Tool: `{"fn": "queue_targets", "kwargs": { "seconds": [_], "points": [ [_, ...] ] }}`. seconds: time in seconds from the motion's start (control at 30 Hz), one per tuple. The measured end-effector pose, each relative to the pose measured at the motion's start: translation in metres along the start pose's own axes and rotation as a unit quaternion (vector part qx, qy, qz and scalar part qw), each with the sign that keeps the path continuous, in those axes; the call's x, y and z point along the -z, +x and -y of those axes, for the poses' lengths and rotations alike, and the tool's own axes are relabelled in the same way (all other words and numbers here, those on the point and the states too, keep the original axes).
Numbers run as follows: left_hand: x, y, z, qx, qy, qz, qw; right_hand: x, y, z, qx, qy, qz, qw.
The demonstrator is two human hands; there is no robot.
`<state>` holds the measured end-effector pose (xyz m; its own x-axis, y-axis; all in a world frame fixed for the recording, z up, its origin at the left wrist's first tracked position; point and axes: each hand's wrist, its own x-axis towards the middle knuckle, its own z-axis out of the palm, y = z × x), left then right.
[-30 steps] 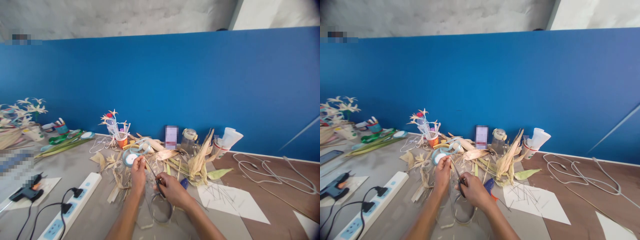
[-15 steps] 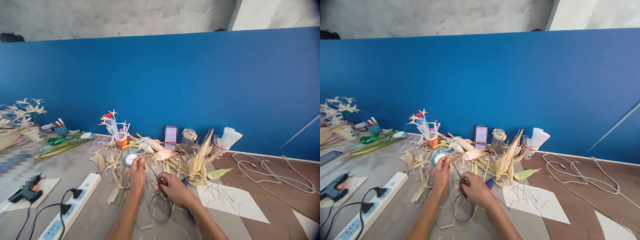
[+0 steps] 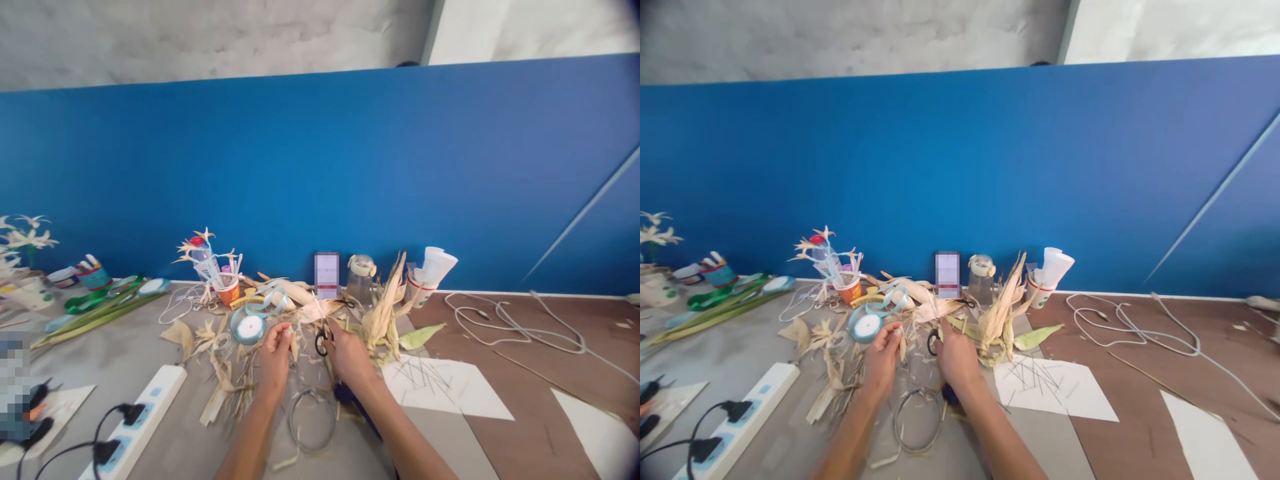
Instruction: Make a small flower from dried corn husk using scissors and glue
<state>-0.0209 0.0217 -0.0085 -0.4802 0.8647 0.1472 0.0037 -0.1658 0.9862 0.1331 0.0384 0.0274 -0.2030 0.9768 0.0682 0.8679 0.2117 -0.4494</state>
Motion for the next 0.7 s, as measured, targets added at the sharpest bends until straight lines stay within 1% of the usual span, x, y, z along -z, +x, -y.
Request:
{"fn": "queue_targets", "kwargs": {
  "seconds": [0.07, 0.13, 0.27, 0.37, 0.53, 0.7],
  "points": [
    [-0.001, -0.001, 0.002, 0.012, -0.007, 0.023, 1.000, -0.006, 0.004, -0.001, -0.001, -0.015, -0.009, 1.000],
    [-0.002, -0.002, 0.004, 0.019, -0.009, 0.041, 0.999, -0.010, 0.005, -0.002, 0.005, -0.029, -0.005, 1.000],
    [-0.003, -0.002, 0.006, 0.025, -0.006, 0.073, 0.997, -0.012, 0.004, -0.004, 0.012, -0.057, 0.044, 0.997],
    [-0.005, -0.003, 0.007, 0.029, -0.011, 0.079, 0.996, -0.013, 0.003, -0.003, 0.016, -0.063, 0.054, 0.996],
    [-0.006, -0.005, 0.006, 0.027, 0.000, 0.088, 0.996, -0.014, 0.004, 0.000, 0.025, -0.060, 0.036, 0.997],
    [-0.006, -0.006, 0.003, 0.025, 0.016, 0.094, 0.995, -0.009, 0.001, 0.000, 0.024, -0.084, 0.070, 0.994]
  ]
}}
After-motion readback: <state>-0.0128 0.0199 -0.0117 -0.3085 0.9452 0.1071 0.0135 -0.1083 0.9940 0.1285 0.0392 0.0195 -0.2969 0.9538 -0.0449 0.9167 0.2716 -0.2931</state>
